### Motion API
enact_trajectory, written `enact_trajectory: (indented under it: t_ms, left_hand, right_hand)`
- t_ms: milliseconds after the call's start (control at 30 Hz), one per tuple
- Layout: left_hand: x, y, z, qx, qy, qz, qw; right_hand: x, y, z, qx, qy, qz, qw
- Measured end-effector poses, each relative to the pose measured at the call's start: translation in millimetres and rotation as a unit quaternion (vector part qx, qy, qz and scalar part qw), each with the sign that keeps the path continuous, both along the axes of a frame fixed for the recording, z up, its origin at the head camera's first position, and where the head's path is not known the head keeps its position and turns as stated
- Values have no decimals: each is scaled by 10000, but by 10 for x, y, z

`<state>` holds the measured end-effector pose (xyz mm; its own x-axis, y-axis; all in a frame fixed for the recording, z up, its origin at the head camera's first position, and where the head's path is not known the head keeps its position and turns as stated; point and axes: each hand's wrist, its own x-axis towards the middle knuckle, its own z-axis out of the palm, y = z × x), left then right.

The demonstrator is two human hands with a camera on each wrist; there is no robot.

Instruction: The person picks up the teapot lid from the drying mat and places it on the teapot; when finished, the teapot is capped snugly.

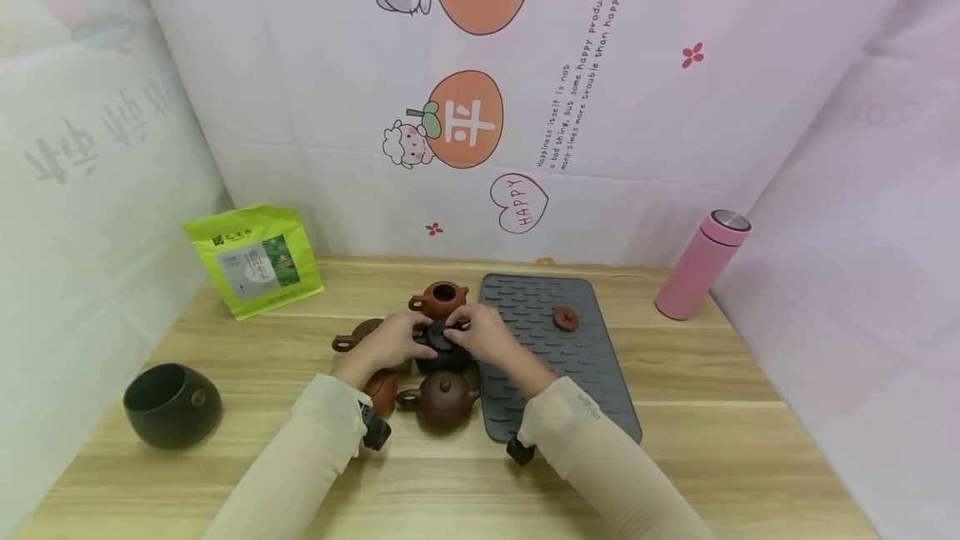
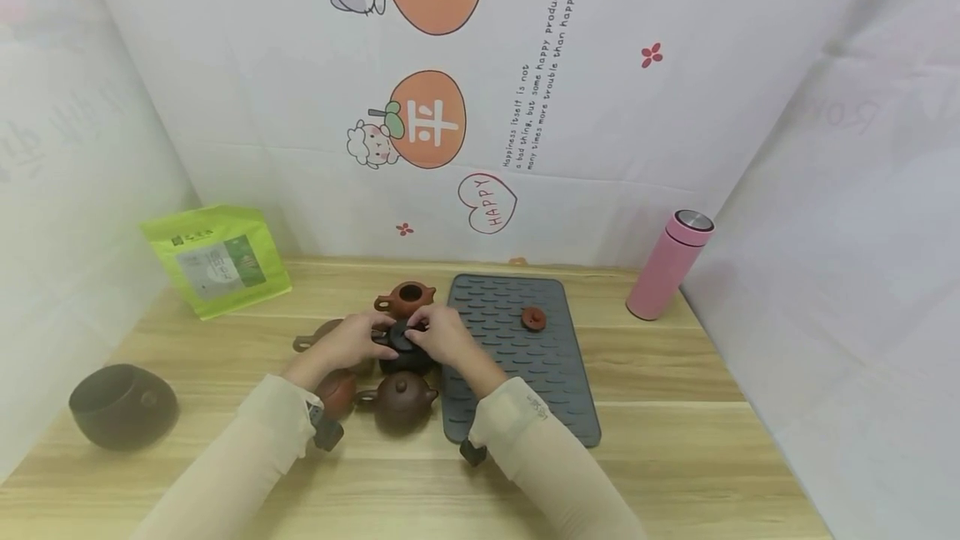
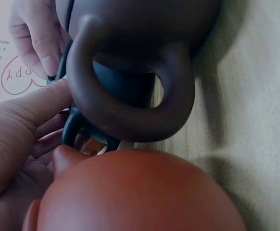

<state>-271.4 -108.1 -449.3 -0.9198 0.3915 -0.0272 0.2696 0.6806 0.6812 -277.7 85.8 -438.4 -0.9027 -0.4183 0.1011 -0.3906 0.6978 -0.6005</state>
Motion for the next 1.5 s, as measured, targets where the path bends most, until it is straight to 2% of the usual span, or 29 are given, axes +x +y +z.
enact_trajectory:
  t_ms: [233, 367, 533, 667, 767, 933, 1167, 1500]
  left_hand:
    - [-15, 11, 2, -32, 35, -17, 10000]
    - [-57, 3, 56, 39, -12, -197, 9998]
    - [-175, -16, 150, 330, 104, -275, 9990]
    - [-305, -24, 158, 442, 143, -224, 9987]
    - [-405, -9, 132, 484, 149, -58, 9987]
    - [-536, 3, 98, 487, 197, 305, 9982]
    - [-606, 4, 57, 590, 35, 514, 9969]
    - [-649, 77, -17, 676, 6, 527, 9963]
  right_hand:
    - [12, 4, -25, 110, -4, -21, 9999]
    - [-14, 140, -53, -72, -6, -141, 9999]
    - [-106, 593, -93, -248, 187, -815, 9962]
    - [-213, 1012, -130, -72, 305, -1448, 9890]
    - [-289, 1301, -143, -11, 229, -1817, 9831]
    - [-346, 1634, -201, -88, -39, -2132, 9770]
    - [-332, 1709, -304, -56, -278, -2332, 9720]
    - [-400, 1681, -330, -88, -316, -2417, 9698]
